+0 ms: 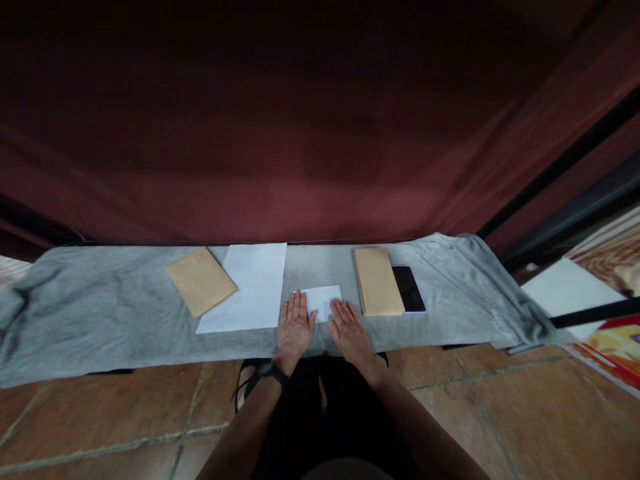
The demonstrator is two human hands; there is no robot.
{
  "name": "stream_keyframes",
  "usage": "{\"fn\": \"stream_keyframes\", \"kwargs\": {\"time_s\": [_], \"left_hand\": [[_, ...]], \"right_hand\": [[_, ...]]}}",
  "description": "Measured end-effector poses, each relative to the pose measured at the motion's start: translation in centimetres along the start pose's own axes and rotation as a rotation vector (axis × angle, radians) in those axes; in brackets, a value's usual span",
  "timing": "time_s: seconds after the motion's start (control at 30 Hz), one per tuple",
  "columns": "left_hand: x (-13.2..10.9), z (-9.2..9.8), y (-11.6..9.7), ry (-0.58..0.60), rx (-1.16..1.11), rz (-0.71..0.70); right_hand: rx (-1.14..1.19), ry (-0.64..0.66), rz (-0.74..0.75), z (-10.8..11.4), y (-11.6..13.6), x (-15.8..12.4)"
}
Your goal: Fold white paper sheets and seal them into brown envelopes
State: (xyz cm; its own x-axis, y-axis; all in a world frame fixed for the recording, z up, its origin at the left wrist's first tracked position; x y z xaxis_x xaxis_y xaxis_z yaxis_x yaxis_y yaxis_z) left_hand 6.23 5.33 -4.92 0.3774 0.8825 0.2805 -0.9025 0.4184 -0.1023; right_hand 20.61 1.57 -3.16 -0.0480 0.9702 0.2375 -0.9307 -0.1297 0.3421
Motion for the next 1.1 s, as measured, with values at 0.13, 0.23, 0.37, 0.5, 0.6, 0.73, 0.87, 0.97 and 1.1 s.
{"fn": "stream_keyframes", "kwargs": {"time_s": [0.13, 0.23, 0.37, 0.5, 0.6, 0.73, 0.87, 0.97, 1.1], "left_hand": [[0.0, 0.5, -0.1, 0.0, -0.015, 0.016], [0.7, 1.0, -2.0, 0.019, -0.112, -0.113], [1.8, 0.3, -7.4, 0.182, -0.32, -0.514], [3.3, -1.1, -8.4, 0.253, -0.344, -0.589], [4.2, -2.0, -7.7, 0.25, -0.313, -0.601], [5.2, -2.7, -6.7, 0.227, -0.277, -0.597], [6.4, -3.2, -5.8, 0.213, -0.225, -0.558], [7.4, -3.5, -5.1, 0.214, -0.185, -0.519], [8.1, -3.0, -4.7, 0.172, -0.153, -0.439]], "right_hand": [[0.049, 0.063, 0.156, 0.5, 0.0, -1.3], [0.063, 0.071, 0.23, 0.7, -0.3, -3.1], [0.084, 0.034, 0.186, 0.6, -0.9, -3.6], [0.113, 0.011, 0.167, 0.6, -0.7, -3.2], [0.111, -0.008, 0.163, 0.8, -0.6, -3.1], [0.105, -0.019, 0.16, 1.0, -0.6, -3.1], [0.113, -0.002, 0.171, 1.3, -0.5, -3.1], [0.122, 0.009, 0.173, 1.5, -0.5, -3.1], [0.117, 0.035, 0.16, 1.2, -0.6, -3.0]]}}
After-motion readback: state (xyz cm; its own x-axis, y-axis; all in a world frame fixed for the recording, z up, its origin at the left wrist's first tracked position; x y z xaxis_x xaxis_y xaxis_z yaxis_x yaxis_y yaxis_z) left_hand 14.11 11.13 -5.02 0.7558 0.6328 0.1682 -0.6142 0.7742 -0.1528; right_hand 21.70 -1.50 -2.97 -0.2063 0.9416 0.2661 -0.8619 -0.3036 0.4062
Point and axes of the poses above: each hand's wrist, its own x-axis towards the middle knuckle, its own z-axis out of the back of the hand, y = z × x, the point moved 9 cm from there along x, towards the middle knuckle, and after that the axes turned 13 degrees about -z, right-handed, at the moved point
